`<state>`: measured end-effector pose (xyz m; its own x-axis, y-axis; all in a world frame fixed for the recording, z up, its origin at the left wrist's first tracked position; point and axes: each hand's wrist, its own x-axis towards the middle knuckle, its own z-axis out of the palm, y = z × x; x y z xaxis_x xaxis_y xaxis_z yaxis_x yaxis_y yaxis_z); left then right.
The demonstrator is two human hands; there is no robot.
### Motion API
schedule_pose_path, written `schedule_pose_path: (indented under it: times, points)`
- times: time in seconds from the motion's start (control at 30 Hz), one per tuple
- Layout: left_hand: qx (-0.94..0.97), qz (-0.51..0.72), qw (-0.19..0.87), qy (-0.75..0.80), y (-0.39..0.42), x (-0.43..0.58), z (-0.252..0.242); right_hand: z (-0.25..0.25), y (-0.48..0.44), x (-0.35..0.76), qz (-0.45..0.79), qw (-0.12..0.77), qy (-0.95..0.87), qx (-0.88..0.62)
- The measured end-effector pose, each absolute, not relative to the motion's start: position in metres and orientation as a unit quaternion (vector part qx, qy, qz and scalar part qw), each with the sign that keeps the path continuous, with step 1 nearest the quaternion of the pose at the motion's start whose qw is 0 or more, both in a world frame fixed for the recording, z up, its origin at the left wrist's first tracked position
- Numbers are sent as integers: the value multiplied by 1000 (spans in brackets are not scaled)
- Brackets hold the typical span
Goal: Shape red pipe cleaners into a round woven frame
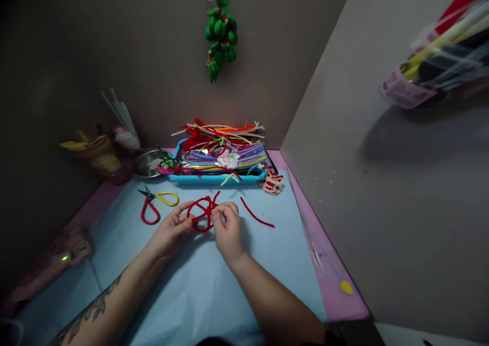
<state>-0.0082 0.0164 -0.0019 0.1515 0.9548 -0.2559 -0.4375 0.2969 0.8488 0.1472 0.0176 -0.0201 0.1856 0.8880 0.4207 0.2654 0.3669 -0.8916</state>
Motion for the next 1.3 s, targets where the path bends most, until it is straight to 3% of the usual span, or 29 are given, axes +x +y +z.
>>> schedule_pose_path:
  times: [0.33,0.73,1.3]
  points:
    - [276,478,754,356,20,-22,-6,-17,17,153,288,572,-623,-448]
    - [222,470,764,383,24,-31,-5,-16,12,152,226,519,-730,-383]
    - [165,418,794,409,27,-33,-3,-16,11,150,264,495,-771,-301]
